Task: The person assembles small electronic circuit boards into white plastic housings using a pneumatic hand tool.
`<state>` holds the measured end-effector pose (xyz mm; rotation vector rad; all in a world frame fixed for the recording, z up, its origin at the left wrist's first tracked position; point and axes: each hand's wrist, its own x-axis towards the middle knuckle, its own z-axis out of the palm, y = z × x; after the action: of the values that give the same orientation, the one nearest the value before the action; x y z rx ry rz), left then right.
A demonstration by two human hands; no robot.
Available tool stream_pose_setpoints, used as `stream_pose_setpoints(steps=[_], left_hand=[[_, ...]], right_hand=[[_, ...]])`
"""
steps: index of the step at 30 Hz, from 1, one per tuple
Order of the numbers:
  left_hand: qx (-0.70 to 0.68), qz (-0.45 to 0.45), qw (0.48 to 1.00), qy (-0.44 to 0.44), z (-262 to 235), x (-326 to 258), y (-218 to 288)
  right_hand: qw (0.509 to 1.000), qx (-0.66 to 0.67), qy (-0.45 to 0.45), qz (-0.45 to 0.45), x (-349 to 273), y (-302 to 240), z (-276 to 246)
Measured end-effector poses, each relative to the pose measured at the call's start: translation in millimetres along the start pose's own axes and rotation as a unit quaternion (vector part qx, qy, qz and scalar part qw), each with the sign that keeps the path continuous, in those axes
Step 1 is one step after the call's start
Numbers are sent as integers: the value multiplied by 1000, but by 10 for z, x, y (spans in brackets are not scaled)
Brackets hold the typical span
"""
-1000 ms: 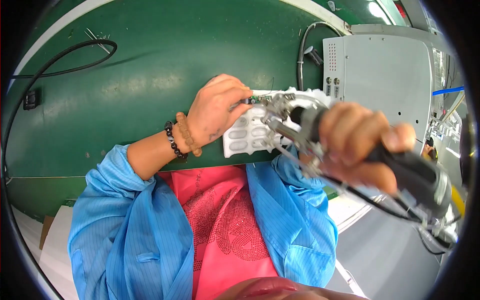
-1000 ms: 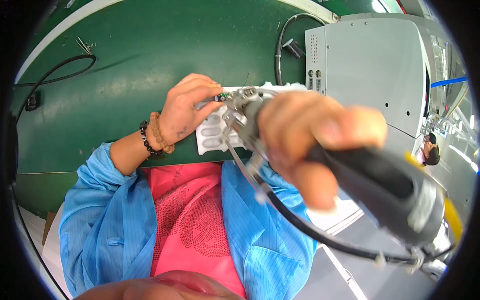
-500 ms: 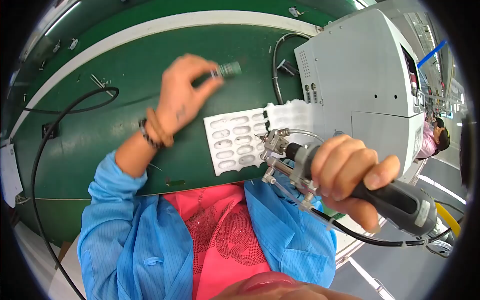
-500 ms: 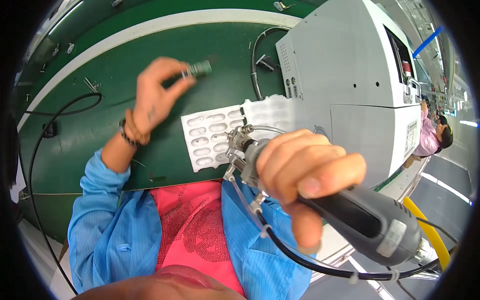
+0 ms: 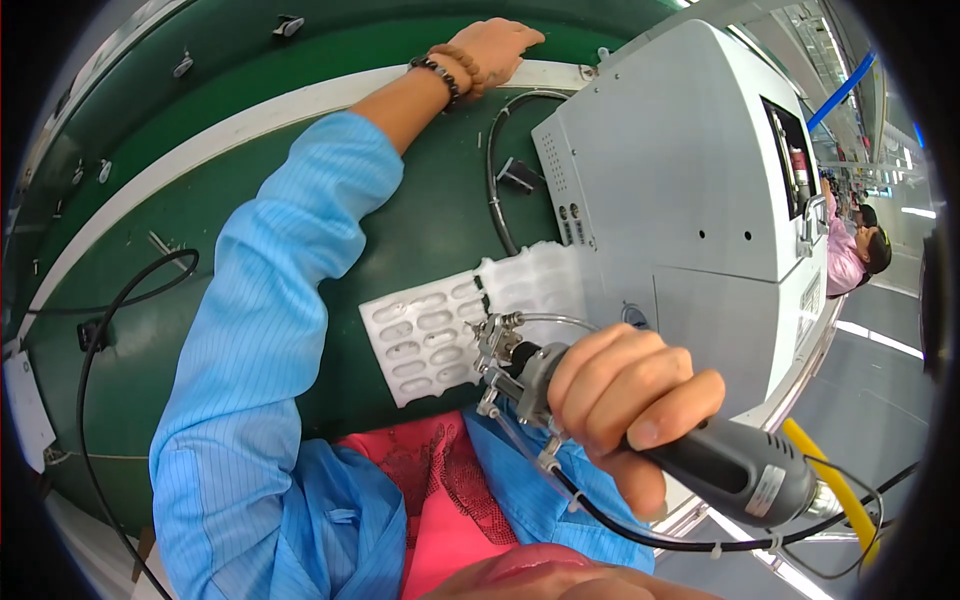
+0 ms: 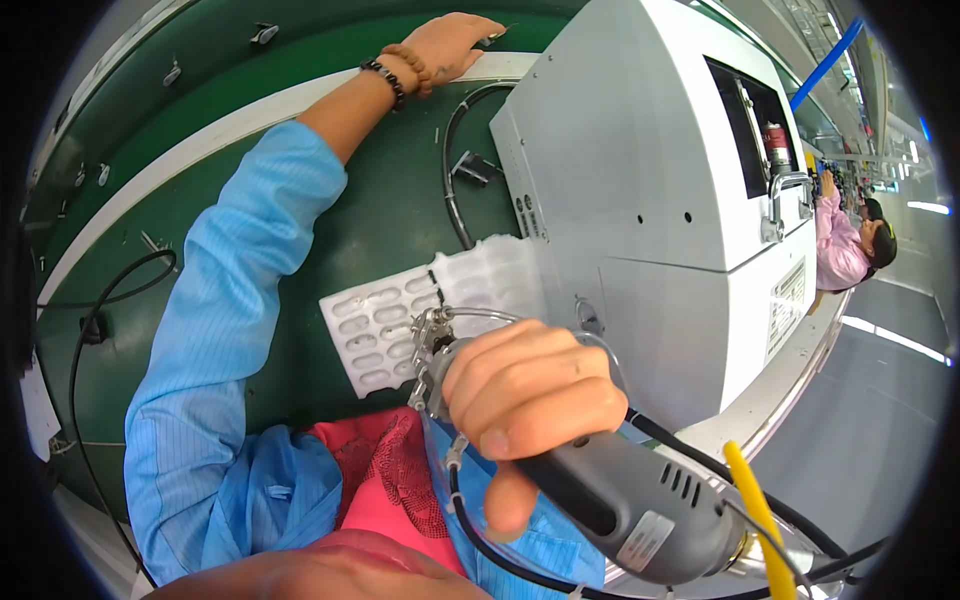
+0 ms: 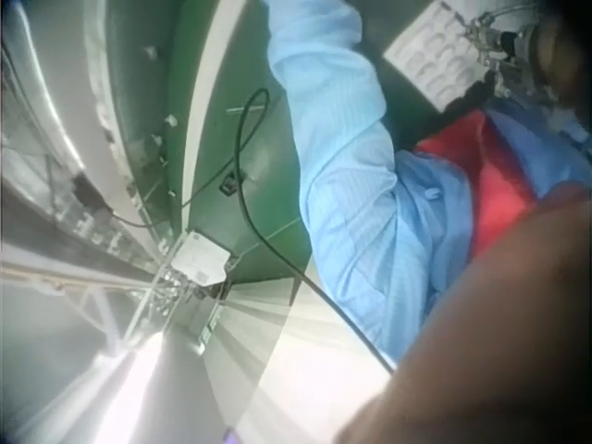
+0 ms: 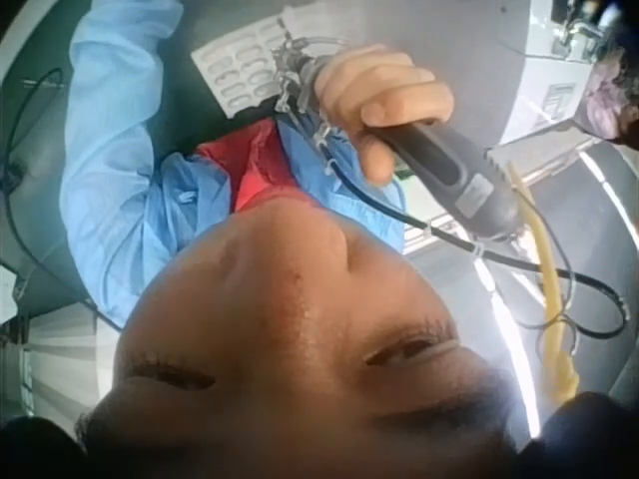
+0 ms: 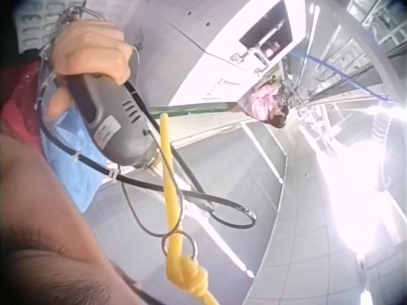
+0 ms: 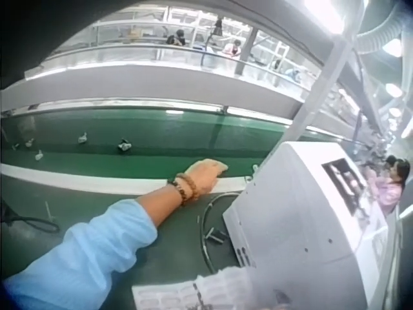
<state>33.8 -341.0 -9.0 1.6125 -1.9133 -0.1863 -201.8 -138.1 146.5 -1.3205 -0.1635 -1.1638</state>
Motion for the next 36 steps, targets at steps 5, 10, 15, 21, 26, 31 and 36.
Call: stream_pose_setpoints(steps=[5, 10, 15, 21, 26, 31, 36], left_hand=[[177, 20, 980, -88, 218, 321, -208], [63, -15, 998, 6, 106, 115, -208], [-164, -100, 977, 91, -352, -1034, 293], [-283, -135, 944, 105, -889, -2324, 1044], [-193, -151, 962, 121, -945, -2940, 1364], [-168, -142, 965, 142, -700, -3096, 1445], [-159, -150, 966, 135, -622, -3144, 1406]], right_hand=[[1000, -10, 4, 5, 26, -1, -20], [1000, -7, 7, 7, 5, 15, -4], [999, -6, -51, 9, -21, 216, -112], [994, -26, -106, -4, -84, 47, -79], [988, -10, -152, 8, -81, 58, -55], [988, -12, -155, 19, -65, 28, 34], [989, -7, -149, 19, -46, 186, 86]])
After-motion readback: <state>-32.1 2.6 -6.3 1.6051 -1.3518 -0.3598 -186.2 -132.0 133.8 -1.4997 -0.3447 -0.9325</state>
